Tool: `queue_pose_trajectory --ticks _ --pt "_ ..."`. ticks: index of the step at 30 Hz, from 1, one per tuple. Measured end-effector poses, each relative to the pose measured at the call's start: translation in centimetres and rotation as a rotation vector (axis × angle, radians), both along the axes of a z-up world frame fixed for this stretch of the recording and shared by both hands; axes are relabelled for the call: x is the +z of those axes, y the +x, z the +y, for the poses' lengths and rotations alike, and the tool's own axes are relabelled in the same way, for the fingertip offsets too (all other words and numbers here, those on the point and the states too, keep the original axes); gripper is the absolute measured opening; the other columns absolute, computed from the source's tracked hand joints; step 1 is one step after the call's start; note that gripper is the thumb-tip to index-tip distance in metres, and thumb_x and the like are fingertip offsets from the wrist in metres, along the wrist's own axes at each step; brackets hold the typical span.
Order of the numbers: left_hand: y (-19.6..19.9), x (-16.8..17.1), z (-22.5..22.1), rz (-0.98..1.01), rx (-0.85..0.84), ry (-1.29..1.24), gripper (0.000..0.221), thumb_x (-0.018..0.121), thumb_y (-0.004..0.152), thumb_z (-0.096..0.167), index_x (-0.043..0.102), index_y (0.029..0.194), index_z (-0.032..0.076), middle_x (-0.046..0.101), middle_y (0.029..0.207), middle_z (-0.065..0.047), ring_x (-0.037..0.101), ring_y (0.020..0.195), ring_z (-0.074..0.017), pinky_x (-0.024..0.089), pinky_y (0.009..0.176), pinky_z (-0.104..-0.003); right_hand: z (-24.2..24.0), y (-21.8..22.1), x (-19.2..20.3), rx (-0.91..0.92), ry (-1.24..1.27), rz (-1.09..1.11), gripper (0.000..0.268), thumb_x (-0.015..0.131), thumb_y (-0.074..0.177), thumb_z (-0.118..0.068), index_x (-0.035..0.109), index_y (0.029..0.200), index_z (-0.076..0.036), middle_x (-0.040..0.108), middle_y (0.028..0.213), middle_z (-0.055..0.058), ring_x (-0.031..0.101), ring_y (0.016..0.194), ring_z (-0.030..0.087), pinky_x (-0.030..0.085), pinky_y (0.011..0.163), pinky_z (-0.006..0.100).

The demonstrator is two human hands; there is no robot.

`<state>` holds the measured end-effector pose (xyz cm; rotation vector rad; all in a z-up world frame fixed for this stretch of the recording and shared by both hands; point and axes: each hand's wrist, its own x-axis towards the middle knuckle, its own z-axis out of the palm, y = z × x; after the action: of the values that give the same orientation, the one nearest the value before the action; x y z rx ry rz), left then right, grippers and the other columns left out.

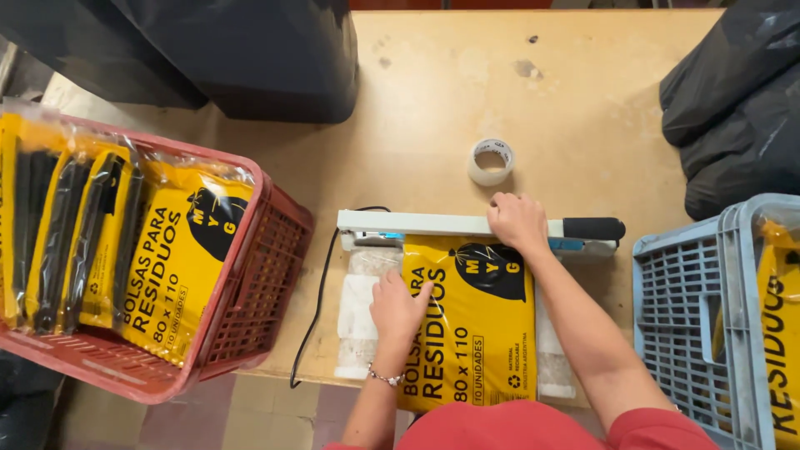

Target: Sealing yellow plastic bags using a manual heat sealer and organizing them into crates

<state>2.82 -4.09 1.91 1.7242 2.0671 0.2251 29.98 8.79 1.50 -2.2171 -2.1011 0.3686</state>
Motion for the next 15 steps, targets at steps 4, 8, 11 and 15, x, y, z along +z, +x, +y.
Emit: queue_pose_trajectory --ticks 4,8,11,15 --pt "-0.3 -0.3 1.0 -0.07 0.025 -0.048 0.063 0.071 0.085 0.064 0.059 0.109 0.008 0.066 0.102 -0.014 0.067 0.107 -0.0359 0.059 0.084 -0.053 0.4 0.1 -0.5 -0.027 0.025 0.022 0.043 0.038 0.093 -0.044 0.072 0.109 -0.022 0.076 0.109 0.008 0.068 0.11 0.037 0.051 0.099 0.055" --pt "-0.5 1.0 1.0 -0.108 0.037 -0.099 0.058 0.07 0.084 0.063 0.059 0.108 0.01 0.071 0.098 -0.014 0.072 0.101 -0.0344 0.06 0.083 -0.051 -0.4 -0.7 1.2 -0.062 0.038 0.035 0.041 0.037 0.093 -0.04 0.072 0.105 -0.022 0.075 0.108 0.009 0.067 0.11 0.036 0.049 0.1 0.053" --pt "0.3 2.4 1.0 -0.15 0.087 -0.109 0.056 0.064 0.085 0.061 0.06 0.108 0.01 0.073 0.106 -0.018 0.067 0.103 -0.0422 0.053 0.086 -0.057 -0.4 -1.2 2.7 -0.014 0.041 0.03 0.034 0.04 0.087 -0.027 0.067 0.094 -0.008 0.072 0.101 0.019 0.065 0.091 0.041 0.046 0.075 0.057" --pt "0.2 1.9 1.5 -0.105 0.053 -0.132 0.062 0.062 0.084 0.066 0.059 0.108 0.009 0.07 0.109 -0.016 0.065 0.105 -0.0405 0.053 0.082 -0.056 -0.1 -0.8 0.7 0.004 0.096 0.007 0.035 0.04 0.089 -0.029 0.069 0.096 -0.01 0.073 0.102 0.015 0.063 0.094 0.039 0.045 0.075 0.055"
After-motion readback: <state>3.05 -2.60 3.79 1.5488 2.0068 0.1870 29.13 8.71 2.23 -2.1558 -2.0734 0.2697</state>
